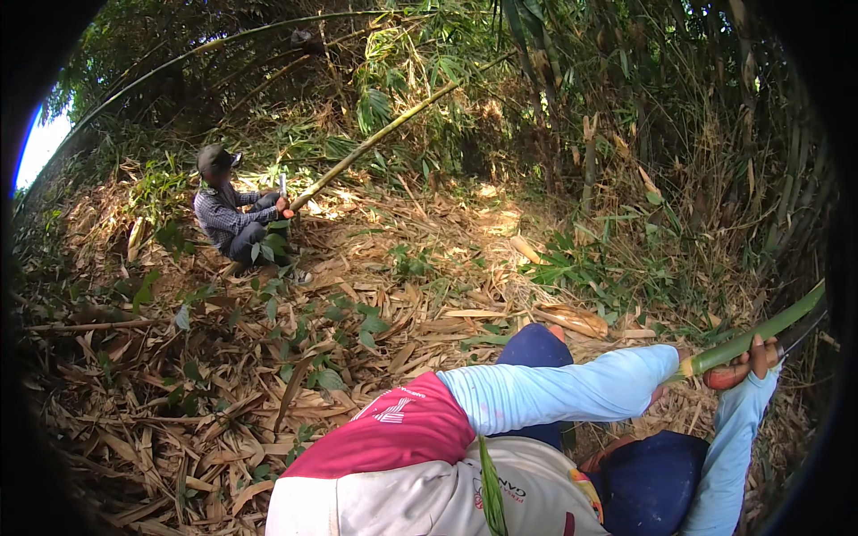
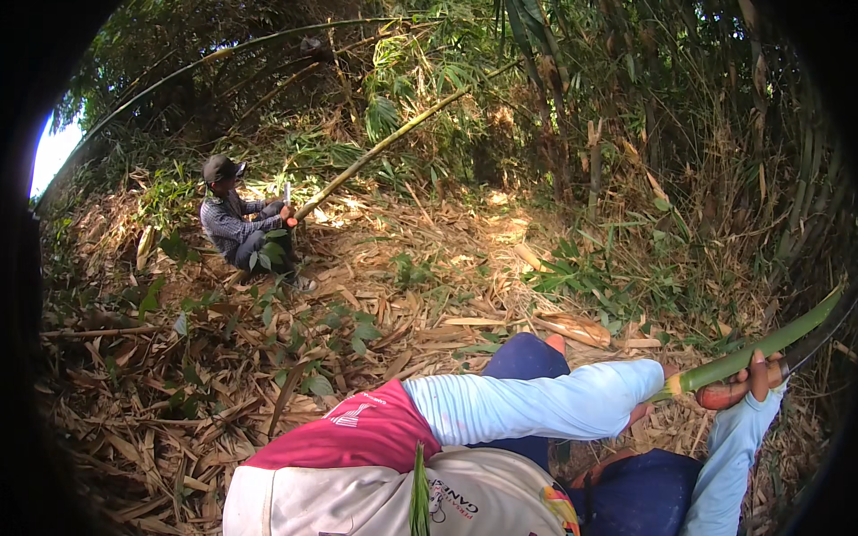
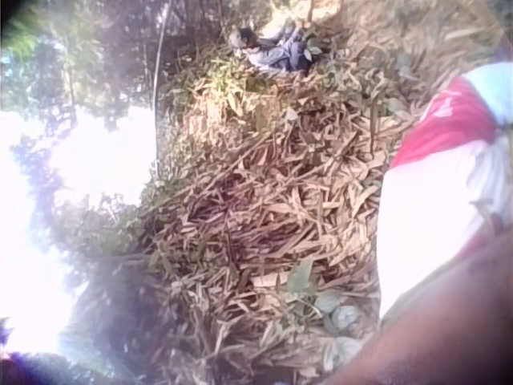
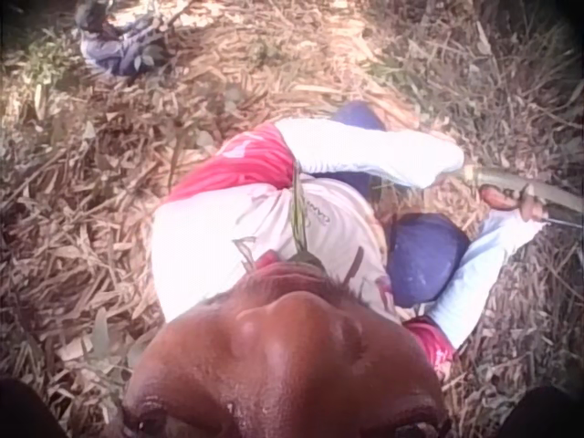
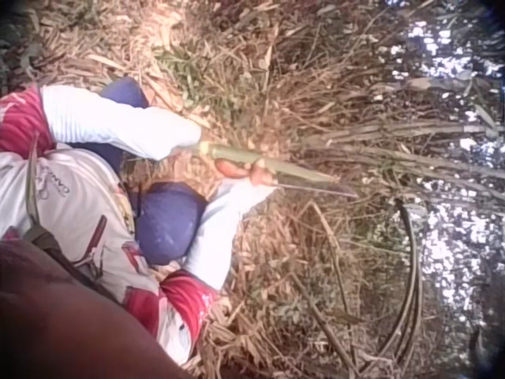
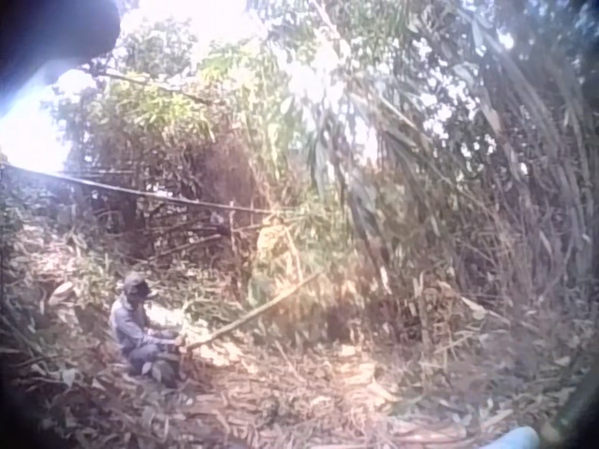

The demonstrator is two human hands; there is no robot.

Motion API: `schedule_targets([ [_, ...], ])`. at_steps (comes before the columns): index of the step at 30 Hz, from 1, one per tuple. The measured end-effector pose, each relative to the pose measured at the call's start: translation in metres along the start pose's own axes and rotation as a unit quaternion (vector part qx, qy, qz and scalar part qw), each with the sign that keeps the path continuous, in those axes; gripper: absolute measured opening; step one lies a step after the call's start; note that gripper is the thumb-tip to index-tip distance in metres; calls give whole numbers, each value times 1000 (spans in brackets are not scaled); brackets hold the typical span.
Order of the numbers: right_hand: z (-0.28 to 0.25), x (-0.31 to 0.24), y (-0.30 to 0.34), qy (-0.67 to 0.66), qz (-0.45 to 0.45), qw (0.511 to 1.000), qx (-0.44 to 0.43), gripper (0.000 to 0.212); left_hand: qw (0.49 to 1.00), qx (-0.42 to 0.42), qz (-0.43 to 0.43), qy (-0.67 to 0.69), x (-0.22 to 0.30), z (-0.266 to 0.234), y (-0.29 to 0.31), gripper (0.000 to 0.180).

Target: The person sits on the ground in a bamboo grove and uses a large knife to split a long bamboo stalk into thin strips. They hold the stalk between their legs and repeatedly strike it with the knife to separate the layers.

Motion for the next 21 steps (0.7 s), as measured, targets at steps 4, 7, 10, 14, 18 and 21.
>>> schedule_targets([
  [4, 12, -7, 7, 46, -5, 998, 36, 27, 999, 20, -41, 15, -3, -5, 5, 26],
  [7, 14, -9, 7, 76, 11, 997, 9, 31, 986, 38, -85, 136, -5, -7, 6, 12],
  [10, 5, -17, 7, 119, 9, 993, -6, 34, 950, 8, -110, 291, -38, 16, -25, 19],
  [14, 35, -7, 16, 217, -3, 973, -71, 38, 911, 29, -80, 402, -63, -20, -15, 33],
  [18, 41, -23, 24, 289, -18, 949, -128, 32, 905, -6, -86, 417, -50, -41, -14, 50],
  [21, 47, -30, 27, 384, -96, 899, -189, 30, 899, -20, -99, 425, -42, -47, -12, 58],
])
Point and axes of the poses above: each hand's wrist, its own y-axis away from the middle knuckle, its own z-axis out of the palm, x = y × z, the point moved 5 cm from there along -y, towards the middle knuckle, and after that the axes turned 6 degrees about -z, right-handed, at the moved point
